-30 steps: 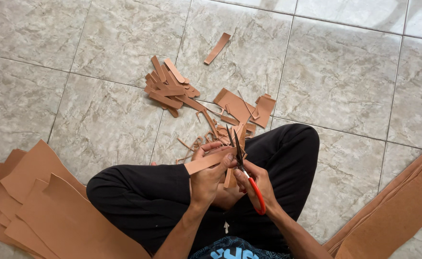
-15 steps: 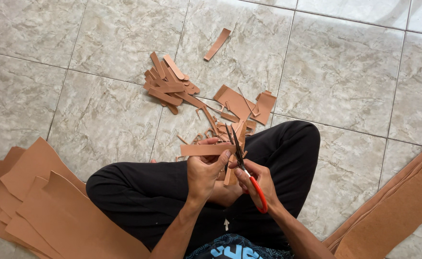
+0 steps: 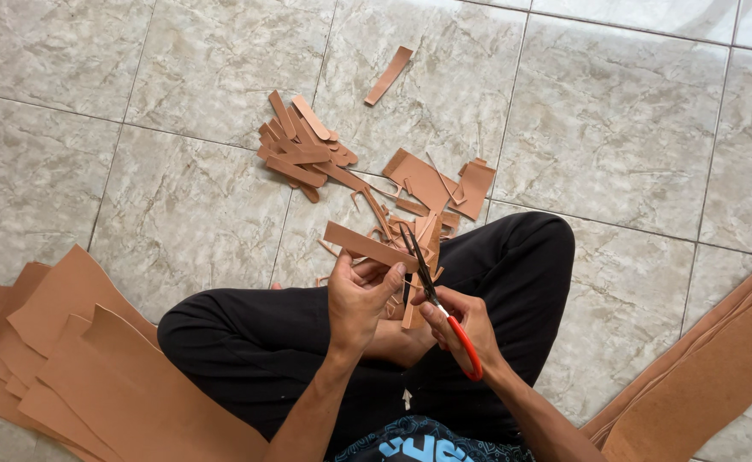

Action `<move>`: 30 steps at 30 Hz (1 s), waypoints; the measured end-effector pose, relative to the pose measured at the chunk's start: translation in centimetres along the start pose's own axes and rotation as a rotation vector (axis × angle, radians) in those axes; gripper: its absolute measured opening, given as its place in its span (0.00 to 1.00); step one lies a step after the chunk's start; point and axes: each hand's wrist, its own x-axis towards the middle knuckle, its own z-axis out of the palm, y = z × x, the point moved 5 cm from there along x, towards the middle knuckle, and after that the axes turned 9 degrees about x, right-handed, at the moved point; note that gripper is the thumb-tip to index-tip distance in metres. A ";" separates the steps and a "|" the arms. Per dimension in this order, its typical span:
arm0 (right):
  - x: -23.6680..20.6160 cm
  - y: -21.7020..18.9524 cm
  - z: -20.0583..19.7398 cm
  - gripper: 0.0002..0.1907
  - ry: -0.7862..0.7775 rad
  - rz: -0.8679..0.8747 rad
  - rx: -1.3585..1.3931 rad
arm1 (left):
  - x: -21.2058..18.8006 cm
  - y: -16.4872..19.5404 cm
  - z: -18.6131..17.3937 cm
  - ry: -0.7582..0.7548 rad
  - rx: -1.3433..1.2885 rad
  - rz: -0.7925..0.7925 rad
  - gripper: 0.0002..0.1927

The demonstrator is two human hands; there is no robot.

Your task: The person sits cross-legged on a tiled floor and cuts tan leather material with red-handled scissors. They trim small pieces and thin strips from sheets, toss the cut pieces onto a growing pile, unroll a long leather strip, and continue cutting small rectangular pieces one at a time.

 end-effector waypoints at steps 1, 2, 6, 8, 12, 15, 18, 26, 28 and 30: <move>0.1 0.1 -0.1 0.22 0.002 0.009 -0.003 | 0.2 -0.1 -0.1 0.007 -0.008 0.000 0.22; 0.2 0.2 -0.2 0.22 0.004 0.018 -0.005 | 0.3 -0.2 -0.1 0.014 -0.015 0.000 0.21; 0.5 0.1 -0.7 0.22 0.000 -0.004 -0.049 | 0.9 -0.6 0.0 0.010 -0.036 0.018 0.20; 0.6 0.0 -0.9 0.23 -0.003 -0.019 -0.085 | 1.2 -0.7 0.0 0.009 0.008 0.023 0.19; 0.9 -0.2 -1.2 0.23 -0.003 -0.034 -0.143 | 1.6 -0.5 -0.2 0.008 0.038 0.012 0.19; 1.1 -0.3 -1.4 0.22 0.004 -0.020 -0.166 | 1.9 -0.1 -0.2 0.004 0.063 0.037 0.20; 1.2 -0.3 -1.6 0.21 0.014 -0.003 -0.184 | 2.0 -0.1 -0.3 0.021 0.119 0.016 0.21; 1.9 -0.8 -1.8 0.18 0.018 0.014 -0.254 | 2.8 -0.2 -0.8 0.026 0.130 -0.024 0.21; 1.9 -0.7 -1.7 0.17 0.013 0.001 -0.282 | 2.8 -0.3 -1.0 0.029 0.136 -0.036 0.21; 1.9 -0.5 -1.6 0.17 0.013 -0.001 -0.281 | 2.7 -0.4 -1.0 0.029 0.129 -0.041 0.22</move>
